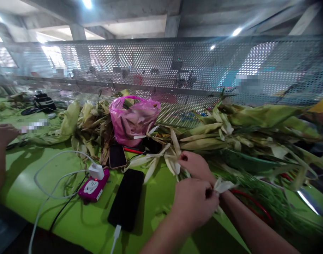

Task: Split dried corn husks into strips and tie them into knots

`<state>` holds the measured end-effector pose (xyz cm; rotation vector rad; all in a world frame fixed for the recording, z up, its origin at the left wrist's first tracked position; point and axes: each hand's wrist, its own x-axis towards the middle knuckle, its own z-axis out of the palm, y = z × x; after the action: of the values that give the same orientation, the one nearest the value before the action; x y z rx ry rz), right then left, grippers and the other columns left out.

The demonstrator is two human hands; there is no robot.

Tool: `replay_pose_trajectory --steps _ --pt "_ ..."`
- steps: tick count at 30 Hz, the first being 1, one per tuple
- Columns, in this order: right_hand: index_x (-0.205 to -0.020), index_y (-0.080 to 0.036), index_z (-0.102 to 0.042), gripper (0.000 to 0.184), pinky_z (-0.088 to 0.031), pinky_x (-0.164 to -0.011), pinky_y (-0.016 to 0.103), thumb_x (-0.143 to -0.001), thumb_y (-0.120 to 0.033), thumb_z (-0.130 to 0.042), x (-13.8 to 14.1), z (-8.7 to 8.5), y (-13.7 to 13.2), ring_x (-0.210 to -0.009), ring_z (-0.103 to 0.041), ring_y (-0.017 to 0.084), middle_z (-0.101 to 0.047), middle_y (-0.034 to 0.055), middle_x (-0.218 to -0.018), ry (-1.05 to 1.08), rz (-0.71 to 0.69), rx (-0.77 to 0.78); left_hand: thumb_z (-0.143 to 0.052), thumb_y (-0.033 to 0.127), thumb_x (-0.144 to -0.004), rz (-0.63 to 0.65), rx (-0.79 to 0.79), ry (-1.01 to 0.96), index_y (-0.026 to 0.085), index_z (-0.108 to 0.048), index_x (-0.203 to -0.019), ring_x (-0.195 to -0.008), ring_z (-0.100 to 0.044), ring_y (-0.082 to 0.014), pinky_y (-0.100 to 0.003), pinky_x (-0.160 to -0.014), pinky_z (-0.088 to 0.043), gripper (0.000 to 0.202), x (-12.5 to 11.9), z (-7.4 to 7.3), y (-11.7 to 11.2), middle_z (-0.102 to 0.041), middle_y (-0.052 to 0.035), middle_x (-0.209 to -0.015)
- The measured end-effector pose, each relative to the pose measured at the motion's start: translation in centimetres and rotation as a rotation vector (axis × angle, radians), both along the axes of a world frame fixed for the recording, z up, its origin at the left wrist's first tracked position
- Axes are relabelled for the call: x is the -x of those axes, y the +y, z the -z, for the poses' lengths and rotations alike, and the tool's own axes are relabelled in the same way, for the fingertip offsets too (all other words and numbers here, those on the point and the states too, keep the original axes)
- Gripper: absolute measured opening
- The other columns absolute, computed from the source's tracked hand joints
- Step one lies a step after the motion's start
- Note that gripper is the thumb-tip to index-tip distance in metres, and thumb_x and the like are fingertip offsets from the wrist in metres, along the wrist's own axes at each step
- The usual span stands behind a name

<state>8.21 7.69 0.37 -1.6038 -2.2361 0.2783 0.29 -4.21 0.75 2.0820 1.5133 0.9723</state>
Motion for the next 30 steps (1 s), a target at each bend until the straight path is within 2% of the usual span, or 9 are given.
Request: replay_pose_trajectory --steps 3,5,8,11,16,20,25,28,30 --pt "-0.077 -0.020 -0.062 0.011 -0.037 -0.059 0.025 -0.077 -0.030 -0.057 -1.1 -0.6 0.4 -0.065 -0.057 0.017 -0.066 0.0020 -0.073 0.034 0.028 -0.007 -0.049 0.035 -0.084 0.028 0.061 0.005 0.019 -0.068 -0.071 -0.064 -0.060 -0.0161 -0.027 -0.056 -0.032 0.027 0.2 -0.1 0.0 -0.070 -0.0033 -0.070" --pt "-0.087 -0.020 -0.063 0.015 -0.041 -0.063 0.026 -0.075 -0.029 -0.060 -1.3 -1.1 0.2 -0.071 -0.059 0.018 -0.067 0.0030 -0.082 0.064 -0.027 -0.053 -0.052 0.033 -0.082 0.080 0.114 -0.022 0.019 -0.068 -0.071 -0.063 -0.058 -0.0160 -0.027 -0.056 -0.032 0.025 0.3 -0.3 -0.1 -0.068 -0.0025 -0.068" --pt "-0.104 -0.021 -0.063 0.025 -0.044 -0.076 0.029 -0.080 -0.022 -0.057 -0.3 -1.7 -0.6 -0.086 -0.060 0.019 -0.064 0.0059 -0.104 0.115 -0.345 -0.135 -0.055 0.037 -0.081 0.197 0.219 -0.212 0.017 -0.069 -0.071 -0.059 -0.053 -0.0125 -0.024 -0.054 -0.032 0.026 0.7 -0.6 -0.3 -0.062 0.0004 -0.061" --pt "-0.106 -0.022 -0.067 0.027 -0.044 -0.084 0.030 -0.082 -0.015 -0.054 2.0 -1.5 -1.1 -0.095 -0.058 0.020 -0.061 0.0068 -0.106 0.078 -0.707 -0.062 -0.055 0.037 -0.081 0.284 0.343 -0.486 0.014 -0.069 -0.075 -0.054 -0.046 -0.0090 -0.022 -0.051 -0.032 0.028 1.3 -1.1 -0.4 -0.054 0.0021 -0.058" --pt "-0.103 -0.027 -0.071 0.039 -0.042 -0.085 0.030 -0.070 -0.006 -0.062 5.8 0.3 -1.7 -0.097 -0.058 0.020 -0.063 0.0043 -0.104 0.067 -0.848 0.001 -0.059 0.033 -0.080 0.357 0.362 -0.775 0.013 -0.066 -0.073 -0.053 -0.041 -0.0070 -0.020 -0.050 -0.030 0.022 2.5 -2.1 -0.5 -0.048 0.0033 -0.058" --pt "-0.084 -0.027 -0.072 0.028 -0.042 -0.083 0.031 -0.071 -0.006 -0.060 7.0 1.0 -2.5 -0.091 -0.059 0.020 -0.065 0.0024 -0.099 0.167 -0.831 0.020 -0.062 0.032 -0.077 0.414 0.405 -0.847 0.013 -0.064 -0.068 -0.054 -0.037 -0.0062 -0.020 -0.050 -0.029 0.021 2.6 -2.7 -0.8 -0.043 0.0046 -0.058" --pt "-0.083 -0.023 -0.065 0.012 -0.046 -0.080 0.032 -0.078 -0.016 -0.057 5.1 -0.6 -1.4 -0.086 -0.060 0.020 -0.065 0.0031 -0.088 0.503 -0.636 -0.010 -0.059 0.036 -0.078 0.361 0.391 -0.794 0.013 -0.068 -0.074 -0.054 -0.039 -0.0072 -0.021 -0.053 -0.032 0.025 2.5 -2.4 -0.6 -0.048 0.0030 -0.059" --pt "-0.097 -0.024 -0.059 0.013 -0.048 -0.079 0.034 -0.085 -0.027 -0.053 2.3 -2.5 -0.4 -0.084 -0.061 0.019 -0.064 0.0030 -0.091 0.730 -0.445 -0.085 -0.053 0.038 -0.082 0.221 0.336 -0.584 0.014 -0.070 -0.079 -0.055 -0.045 -0.0095 -0.021 -0.052 -0.034 0.030 2.3 -1.9 -0.1 -0.053 0.0012 -0.059" --pt "-0.098 -0.025 -0.057 0.015 -0.049 -0.079 0.033 -0.085 -0.031 -0.054 0.4 -3.8 0.1 -0.081 -0.061 0.017 -0.062 0.0010 -0.090 0.882 -0.347 -0.133 -0.052 0.036 -0.081 0.069 0.255 -0.283 0.016 -0.070 -0.074 -0.060 -0.052 -0.0130 -0.023 -0.056 -0.036 0.027 2.1 -1.4 0.2 -0.060 -0.0010 -0.062"
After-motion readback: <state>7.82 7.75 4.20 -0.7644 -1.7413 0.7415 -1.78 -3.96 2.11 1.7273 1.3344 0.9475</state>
